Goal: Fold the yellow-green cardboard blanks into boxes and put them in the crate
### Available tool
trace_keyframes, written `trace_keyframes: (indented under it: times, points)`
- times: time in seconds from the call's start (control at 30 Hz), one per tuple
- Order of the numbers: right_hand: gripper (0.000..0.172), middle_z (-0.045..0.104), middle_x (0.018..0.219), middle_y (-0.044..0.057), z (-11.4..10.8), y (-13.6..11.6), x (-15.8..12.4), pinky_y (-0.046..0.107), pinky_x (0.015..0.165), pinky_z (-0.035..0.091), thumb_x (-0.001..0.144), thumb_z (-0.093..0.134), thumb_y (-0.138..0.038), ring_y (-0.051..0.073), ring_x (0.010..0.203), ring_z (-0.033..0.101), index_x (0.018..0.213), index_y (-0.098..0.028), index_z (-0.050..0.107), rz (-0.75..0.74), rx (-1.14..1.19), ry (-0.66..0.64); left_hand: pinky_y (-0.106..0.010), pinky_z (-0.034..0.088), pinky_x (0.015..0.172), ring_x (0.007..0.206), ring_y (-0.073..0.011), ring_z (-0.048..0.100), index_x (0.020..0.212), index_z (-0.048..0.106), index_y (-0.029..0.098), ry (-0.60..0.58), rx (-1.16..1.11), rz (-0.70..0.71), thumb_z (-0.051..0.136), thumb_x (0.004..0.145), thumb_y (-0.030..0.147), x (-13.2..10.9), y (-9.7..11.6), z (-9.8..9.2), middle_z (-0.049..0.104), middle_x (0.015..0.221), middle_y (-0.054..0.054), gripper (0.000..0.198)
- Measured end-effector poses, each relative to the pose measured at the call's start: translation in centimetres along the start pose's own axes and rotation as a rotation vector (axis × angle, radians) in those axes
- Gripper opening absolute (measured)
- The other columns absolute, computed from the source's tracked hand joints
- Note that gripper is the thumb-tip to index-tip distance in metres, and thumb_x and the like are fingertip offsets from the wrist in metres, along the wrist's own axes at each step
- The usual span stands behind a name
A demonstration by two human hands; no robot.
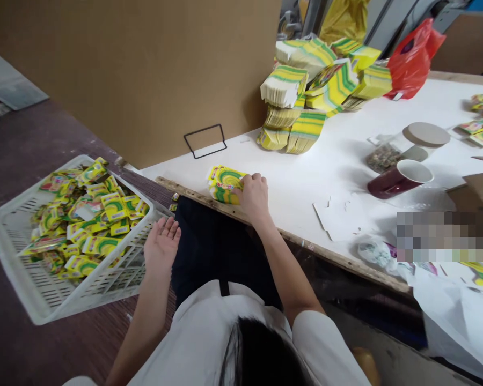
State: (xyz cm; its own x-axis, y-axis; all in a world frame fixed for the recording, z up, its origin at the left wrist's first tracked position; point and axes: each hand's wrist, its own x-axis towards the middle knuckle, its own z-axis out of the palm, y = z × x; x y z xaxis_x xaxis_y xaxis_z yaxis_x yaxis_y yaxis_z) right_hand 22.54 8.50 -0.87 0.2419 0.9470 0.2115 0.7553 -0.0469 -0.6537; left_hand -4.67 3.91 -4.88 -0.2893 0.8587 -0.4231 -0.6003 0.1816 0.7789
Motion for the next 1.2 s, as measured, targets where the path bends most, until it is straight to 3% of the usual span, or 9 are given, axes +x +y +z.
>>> trace_keyframes:
  times: [0.23, 0.33, 0.4, 0.47, 0.57, 0.7, 0.93, 1.03, 1.2]
  points:
    - [0.023, 0.063, 0.1, 0.011, -0.1, -0.2, -0.3, 0.045, 0.087, 0.047, 0.085, 0.071, -0.025, 0.028, 0.092, 0.056, 0.098, -0.021, 0.053, -0.028, 0.025, 0.042, -0.023, 0.053, 0.065, 0.071, -0.0124, 0.068, 0.105, 0.068, 0.015, -0.162, 0.091, -0.036, 0.082, 0.071, 0.043, -1.4, -2.0, 1.1, 0.073, 0.09, -0.005, 0.045]
    - [0.021, 0.064, 0.09, 0.005, -0.7, -1.1, -1.6, 0.038, 0.079, 0.048, 0.084, 0.066, -0.021, 0.024, 0.084, 0.058, 0.099, -0.022, 0.051, -0.053, 0.148, 0.086, -0.026, 0.056, 0.066, 0.075, -0.0155, 0.07, 0.108, 0.068, 0.014, -0.327, 0.155, -0.062, 0.085, 0.068, 0.051, -2.6, -3.2, 2.2, 0.075, 0.093, -0.008, 0.057]
    - [0.016, 0.063, 0.085, 0.002, -1.0, -2.0, -3.3, 0.034, 0.075, 0.047, 0.085, 0.063, -0.018, 0.021, 0.078, 0.058, 0.095, -0.023, 0.052, -0.117, 0.247, 0.009, -0.03, 0.059, 0.072, 0.085, -0.0202, 0.073, 0.112, 0.067, 0.016, -0.472, 0.182, -0.057, 0.086, 0.064, 0.059, -3.2, -3.9, 3.0, 0.075, 0.101, -0.011, 0.067]
    - [0.012, 0.061, 0.08, 0.001, -0.9, -2.9, -5.4, 0.031, 0.071, 0.045, 0.084, 0.062, -0.016, 0.018, 0.073, 0.057, 0.087, -0.023, 0.052, -0.222, 0.348, -0.17, -0.036, 0.06, 0.08, 0.097, -0.0246, 0.072, 0.116, 0.067, 0.018, -0.53, 0.162, -0.003, 0.082, 0.068, 0.064, -3.8, -4.1, 4.0, 0.074, 0.111, -0.012, 0.068]
    - [0.011, 0.059, 0.078, 0.0, -0.2, -3.7, -8.2, 0.029, 0.066, 0.045, 0.086, 0.061, -0.019, 0.016, 0.069, 0.055, 0.082, -0.023, 0.051, -0.262, 0.569, -0.373, -0.04, 0.057, 0.095, 0.11, -0.0255, 0.07, 0.122, 0.066, 0.023, -0.447, 0.115, 0.204, 0.069, 0.083, 0.064, -4.6, -3.9, 5.3, 0.072, 0.123, -0.01, 0.057]
    - [0.016, 0.06, 0.087, 0.001, 0.8, -3.6, -9.8, 0.029, 0.067, 0.048, 0.086, 0.066, -0.032, 0.014, 0.071, 0.054, 0.089, -0.022, 0.054, -0.179, 0.829, -0.396, -0.042, 0.055, 0.103, 0.121, -0.0278, 0.065, 0.122, 0.066, 0.025, -0.418, 0.194, 0.408, 0.06, 0.089, 0.064, -5.4, -3.9, 5.5, 0.071, 0.124, -0.01, 0.052]
    - [0.015, 0.057, 0.077, -0.001, 1.2, -3.9, -10.6, 0.029, 0.064, 0.045, 0.082, 0.066, -0.022, 0.015, 0.067, 0.053, 0.082, -0.023, 0.051, -0.12, 0.671, -0.384, -0.045, 0.051, 0.108, 0.125, -0.0292, 0.063, 0.12, 0.067, 0.021, -0.443, 0.255, 0.39, 0.059, 0.089, 0.068, -5.3, -4.6, 4.7, 0.073, 0.119, -0.013, 0.057]
    - [0.02, 0.057, 0.076, -0.002, 1.1, -4.1, -10.5, 0.027, 0.061, 0.045, 0.081, 0.069, -0.027, 0.013, 0.065, 0.052, 0.084, -0.023, 0.05, -0.084, 0.759, -0.388, -0.046, 0.052, 0.107, 0.123, -0.0294, 0.064, 0.12, 0.067, 0.022, -0.406, 0.275, 0.373, 0.056, 0.089, 0.069, -5.3, -4.9, 4.6, 0.072, 0.12, -0.013, 0.057]
    - [0.018, 0.06, 0.083, -0.001, 1.7, -4.3, -10.6, 0.029, 0.069, 0.047, 0.082, 0.068, -0.029, 0.015, 0.074, 0.055, 0.09, -0.023, 0.054, -0.08, 0.772, -0.382, -0.042, 0.052, 0.105, 0.112, -0.0263, 0.068, 0.109, 0.068, 0.022, -0.448, 0.214, 0.32, 0.062, 0.087, 0.066, -5.6, -4.9, 5.0, 0.072, 0.11, -0.01, 0.049]
